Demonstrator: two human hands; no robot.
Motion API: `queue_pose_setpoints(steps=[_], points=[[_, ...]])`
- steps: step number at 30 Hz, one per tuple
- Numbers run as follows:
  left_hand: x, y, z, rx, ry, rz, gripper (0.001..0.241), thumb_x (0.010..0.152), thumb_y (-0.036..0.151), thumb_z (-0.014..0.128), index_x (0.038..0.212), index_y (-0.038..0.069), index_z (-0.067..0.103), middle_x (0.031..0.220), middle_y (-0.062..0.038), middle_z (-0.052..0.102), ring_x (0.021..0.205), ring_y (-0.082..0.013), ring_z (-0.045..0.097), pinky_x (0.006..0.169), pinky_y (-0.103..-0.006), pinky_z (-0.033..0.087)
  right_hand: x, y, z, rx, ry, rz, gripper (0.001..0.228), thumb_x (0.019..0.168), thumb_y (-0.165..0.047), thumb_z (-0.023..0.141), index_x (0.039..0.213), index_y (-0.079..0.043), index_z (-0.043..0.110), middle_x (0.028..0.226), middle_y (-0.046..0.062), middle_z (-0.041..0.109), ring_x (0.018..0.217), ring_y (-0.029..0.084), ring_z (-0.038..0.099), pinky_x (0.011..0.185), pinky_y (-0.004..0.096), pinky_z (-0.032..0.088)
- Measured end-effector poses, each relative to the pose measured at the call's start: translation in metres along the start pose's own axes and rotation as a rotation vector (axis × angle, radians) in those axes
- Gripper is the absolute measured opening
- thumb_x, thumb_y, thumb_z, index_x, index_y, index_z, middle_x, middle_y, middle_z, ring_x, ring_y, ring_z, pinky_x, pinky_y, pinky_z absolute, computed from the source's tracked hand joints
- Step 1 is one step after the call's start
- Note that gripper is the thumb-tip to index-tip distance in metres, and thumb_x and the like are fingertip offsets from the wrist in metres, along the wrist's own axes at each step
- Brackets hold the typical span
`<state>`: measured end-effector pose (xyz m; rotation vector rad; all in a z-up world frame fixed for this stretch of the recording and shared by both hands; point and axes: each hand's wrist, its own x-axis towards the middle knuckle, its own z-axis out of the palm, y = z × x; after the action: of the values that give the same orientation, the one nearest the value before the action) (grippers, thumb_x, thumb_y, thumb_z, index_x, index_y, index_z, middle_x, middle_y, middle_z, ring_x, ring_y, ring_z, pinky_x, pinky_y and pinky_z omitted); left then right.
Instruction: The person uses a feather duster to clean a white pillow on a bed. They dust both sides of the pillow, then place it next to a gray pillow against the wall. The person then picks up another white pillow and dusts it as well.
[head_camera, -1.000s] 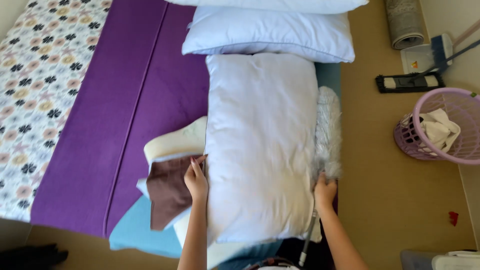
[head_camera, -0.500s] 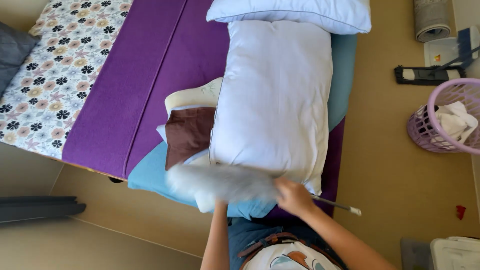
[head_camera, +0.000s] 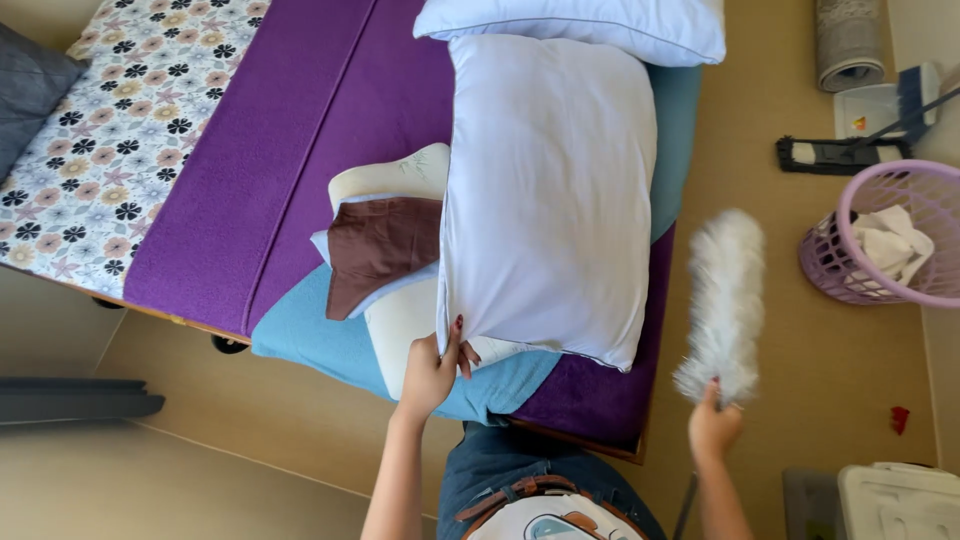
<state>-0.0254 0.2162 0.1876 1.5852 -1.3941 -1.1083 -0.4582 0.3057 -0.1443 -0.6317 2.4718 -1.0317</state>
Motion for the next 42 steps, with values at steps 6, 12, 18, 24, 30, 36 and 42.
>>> queue_pose_setpoints(steps=[6,12,18,24,30,36,42], points=[[-0.016,0.035,-0.084,-0.126,0.177,0.094,0.047,0.111,0.031,0.043,0.086,-0.003,0.064,0.075,-0.010,0.072,0.062,-0.0147,0.063,0.055,-0.0319,0.050,-0.046,-0.119,-0.032,0.370,-0.100,-0.193,0.031,0.110,-0.027,0.064,0.104,0.004,0.069,0.081,0.011,0.065,0.064,0.019,0.057,0.060,0.039,0.044],[0.004,-0.137,-0.200,-0.507,0.682,0.053,0.053,0.115,0.050,0.049,0.119,-0.003,0.052,0.104,-0.012,0.060,0.091,-0.0183,0.056,0.087,-0.0372,0.049,-0.080,-0.203,-0.054,0.590,-0.214,-0.425,0.024,0.111,-0.022,0.060,0.107,-0.001,0.069,0.080,0.001,0.063,0.065,0.012,0.055,0.058,0.031,0.043],[-0.022,-0.202,-0.035,-0.254,0.896,-0.217,0.086,0.100,0.053,0.056,0.153,-0.007,0.026,0.150,-0.025,0.044,0.128,-0.0320,0.052,0.109,-0.0443,0.043,-0.168,-0.244,-0.025,0.458,-0.742,-0.901,0.019,0.090,-0.020,0.073,0.095,-0.001,0.075,0.085,0.011,0.079,0.072,0.021,0.078,0.062,0.035,0.061],[-0.022,-0.179,-0.014,-0.002,0.997,-0.522,0.060,0.110,0.050,0.035,0.115,-0.007,0.053,0.113,-0.026,0.061,0.098,-0.0371,0.060,0.087,-0.0481,0.048,-0.172,-0.177,0.049,0.068,-0.972,-1.274,0.031,0.069,-0.010,0.074,0.098,-0.002,0.075,0.083,0.019,0.074,0.072,0.035,0.073,0.061,0.044,0.058],[0.005,-0.202,-0.036,0.284,1.033,-0.560,0.078,0.113,0.044,0.020,0.073,-0.007,0.063,0.080,-0.029,0.069,0.069,-0.0439,0.064,0.067,-0.0527,0.053,0.010,-0.090,0.044,0.084,-0.390,0.148,0.058,0.109,-0.042,0.066,0.073,0.002,0.053,0.061,0.011,0.052,0.046,0.023,0.050,0.042,0.042,0.038],[0.018,-0.204,-0.066,0.372,0.830,-0.688,0.080,0.114,0.041,0.017,0.067,-0.007,0.060,0.073,-0.027,0.068,0.064,-0.0423,0.065,0.062,-0.0499,0.055,-0.036,-0.155,-0.017,0.292,-0.127,-0.198,0.030,0.109,-0.034,0.057,0.115,-0.006,0.065,0.093,0.003,0.073,0.071,0.015,0.067,0.058,0.032,0.052],[0.017,-0.290,-0.067,0.458,0.889,-0.547,0.066,0.109,0.038,0.031,0.068,-0.005,0.060,0.067,-0.022,0.068,0.059,-0.0378,0.064,0.055,-0.0491,0.054,-0.177,-0.192,0.031,0.367,-0.695,-1.038,0.032,0.079,-0.006,0.068,0.110,0.001,0.068,0.094,0.017,0.075,0.083,0.031,0.075,0.072,0.039,0.061]])
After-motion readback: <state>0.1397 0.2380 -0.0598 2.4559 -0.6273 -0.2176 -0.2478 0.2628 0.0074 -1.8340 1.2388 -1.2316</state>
